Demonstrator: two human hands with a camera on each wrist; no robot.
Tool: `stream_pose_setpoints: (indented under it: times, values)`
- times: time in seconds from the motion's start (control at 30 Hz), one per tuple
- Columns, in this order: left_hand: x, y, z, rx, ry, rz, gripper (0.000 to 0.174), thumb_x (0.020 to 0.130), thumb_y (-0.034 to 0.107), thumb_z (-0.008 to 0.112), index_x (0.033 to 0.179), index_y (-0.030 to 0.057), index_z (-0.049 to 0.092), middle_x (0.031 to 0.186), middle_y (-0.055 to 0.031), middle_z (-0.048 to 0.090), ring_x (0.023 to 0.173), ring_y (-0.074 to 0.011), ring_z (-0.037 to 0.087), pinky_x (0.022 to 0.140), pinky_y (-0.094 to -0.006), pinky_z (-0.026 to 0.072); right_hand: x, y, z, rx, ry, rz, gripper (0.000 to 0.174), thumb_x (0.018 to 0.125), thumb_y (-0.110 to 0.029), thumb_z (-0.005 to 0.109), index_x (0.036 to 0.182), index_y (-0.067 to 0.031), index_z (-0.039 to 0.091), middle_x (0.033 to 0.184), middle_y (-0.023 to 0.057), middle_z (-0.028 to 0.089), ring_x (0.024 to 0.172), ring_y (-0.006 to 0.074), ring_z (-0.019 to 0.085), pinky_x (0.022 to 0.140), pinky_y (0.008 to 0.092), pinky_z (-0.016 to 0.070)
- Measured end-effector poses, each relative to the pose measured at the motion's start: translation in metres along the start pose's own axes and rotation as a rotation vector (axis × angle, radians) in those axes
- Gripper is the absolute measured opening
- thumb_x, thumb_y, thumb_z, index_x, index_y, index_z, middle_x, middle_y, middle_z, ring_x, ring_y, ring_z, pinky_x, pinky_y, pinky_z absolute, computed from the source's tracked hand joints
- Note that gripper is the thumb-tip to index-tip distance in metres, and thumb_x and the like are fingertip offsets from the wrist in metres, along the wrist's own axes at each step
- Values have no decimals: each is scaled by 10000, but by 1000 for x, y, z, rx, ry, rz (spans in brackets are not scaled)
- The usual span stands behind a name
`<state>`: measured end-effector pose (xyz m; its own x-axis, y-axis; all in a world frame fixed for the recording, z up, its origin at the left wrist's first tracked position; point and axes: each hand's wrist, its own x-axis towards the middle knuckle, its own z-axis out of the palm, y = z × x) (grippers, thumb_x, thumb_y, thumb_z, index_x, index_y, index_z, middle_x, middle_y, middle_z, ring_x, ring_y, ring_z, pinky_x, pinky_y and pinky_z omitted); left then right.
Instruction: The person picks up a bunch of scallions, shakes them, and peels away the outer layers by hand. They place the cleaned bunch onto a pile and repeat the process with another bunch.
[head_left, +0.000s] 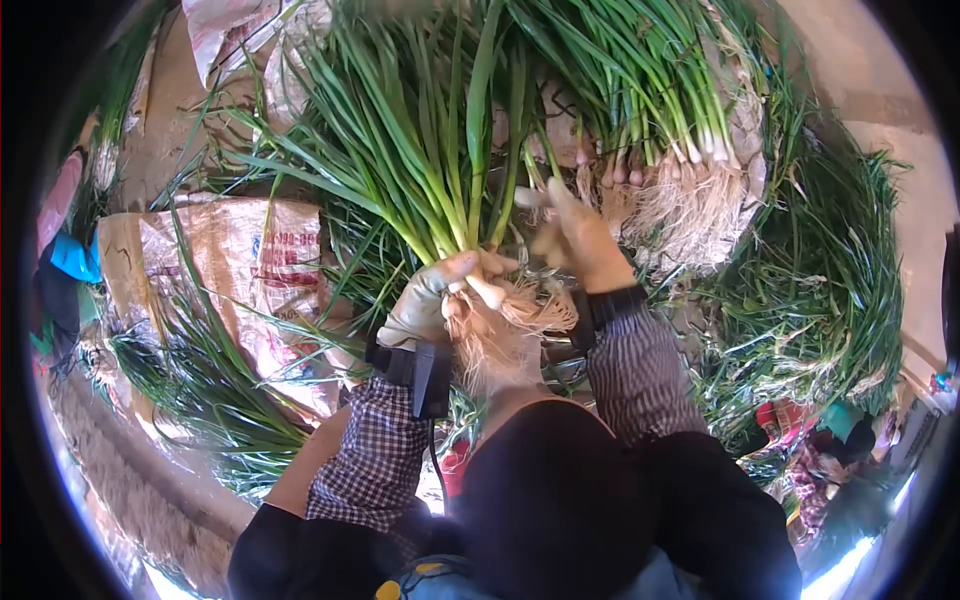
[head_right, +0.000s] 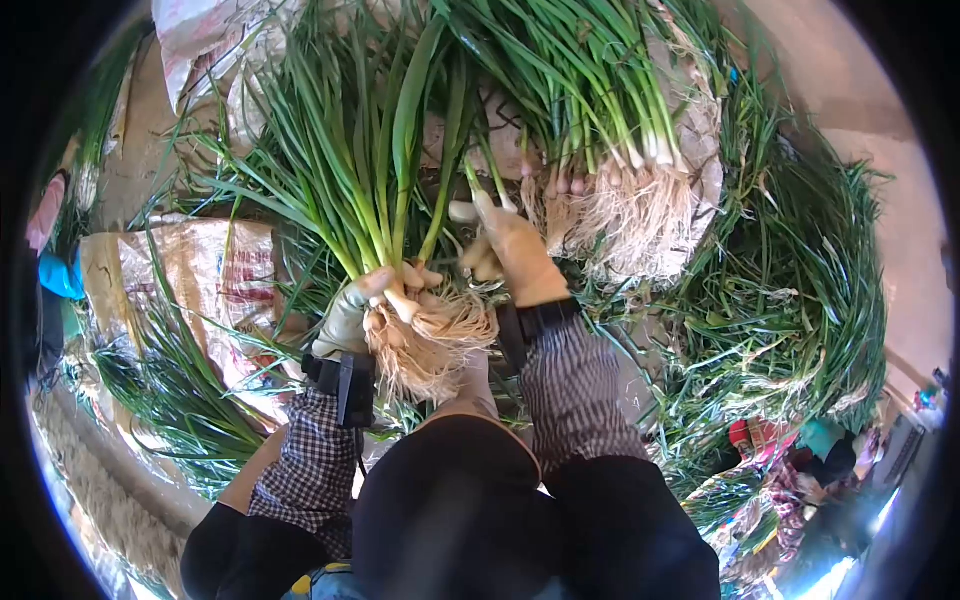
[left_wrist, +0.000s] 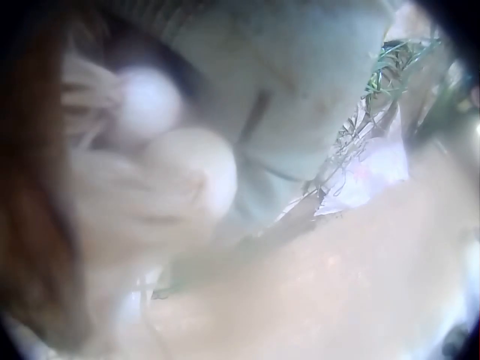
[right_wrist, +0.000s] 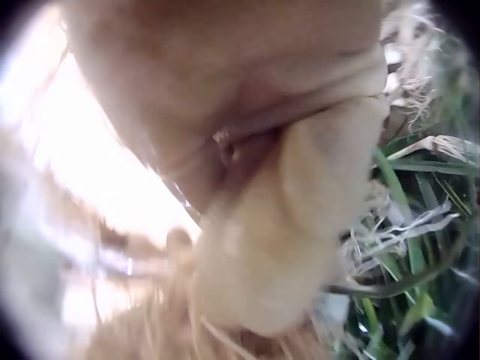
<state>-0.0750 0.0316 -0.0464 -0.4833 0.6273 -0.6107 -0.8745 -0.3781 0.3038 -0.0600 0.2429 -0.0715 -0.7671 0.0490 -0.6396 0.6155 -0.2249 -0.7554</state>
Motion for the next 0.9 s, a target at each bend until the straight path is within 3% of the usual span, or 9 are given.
stream_pose_setpoints:
  times: [0.1,0.23,0.33,0.53,0.57,0.63,0.73,0.87,0.9]
  values:
    - [2,-8,-2,-4,0,97,412,745,300,684,962,-39,597,996,-185,618,763,-241,639,708,-352,560,21,13,31,119,-264,135,468,903,-435,507,842,18,611,564,57,573,377,123,454,379,254,371]
    - [-10,7,3,-222,-220,185,367,723,326,693,845,-1,577,846,-114,572,665,-179,574,617,-314,538,34,18,16,105,75,90,403,879,-364,560,837,33,617,689,132,637,427,166,521,450,281,435]
    - [1,27,2,-299,-680,351,363,799,379,635,736,40,522,815,-76,487,606,-149,489,560,-294,527,14,36,26,-1050,-681,-315,311,853,-284,579,932,15,616,810,172,642,591,199,610,613,345,495]
    - [10,25,-19,-274,-460,288,758,809,348,654,1392,40,280,962,-163,584,615,-152,562,485,-234,522,39,-12,-8,-1028,419,-121,392,878,-382,518,1022,-30,613,957,186,637,832,293,641,763,400,502]
    - [-5,19,-16,-109,-144,262,797,797,338,670,1405,49,243,1051,-197,596,655,-162,597,474,-228,519,62,-1,-16,-1173,248,103,375,860,-357,550,1028,-27,610,940,185,645,867,337,626,766,414,494]
    - [18,11,-32,-142,-315,53,713,795,345,667,1326,-20,363,1043,-168,610,758,-217,635,612,-324,557,70,0,-14,-1240,129,126,354,825,-320,577,1016,-25,618,949,203,641,891,349,621,776,421,486]
    - [10,-8,-20,-12,-13,103,609,763,314,679,1176,-88,484,1071,-195,597,1030,-321,581,849,-478,518,53,-13,-2,-1291,187,109,341,805,-298,590,1017,-33,626,981,198,641,906,342,621,792,418,482]
    - [5,-6,-13,-82,-13,25,518,746,303,695,1081,-68,556,1074,-199,603,901,-233,621,813,-403,531,-11,-15,36,-1007,-158,-301,377,825,-394,596,924,-32,629,850,133,675,737,256,653,686,371,506]
    - [6,-7,-14,-46,18,76,525,745,325,689,1070,-67,561,1071,-200,604,897,-224,624,814,-402,531,-12,-29,32,-712,-142,-54,431,830,-431,586,944,-16,621,824,119,676,663,210,631,639,342,502]
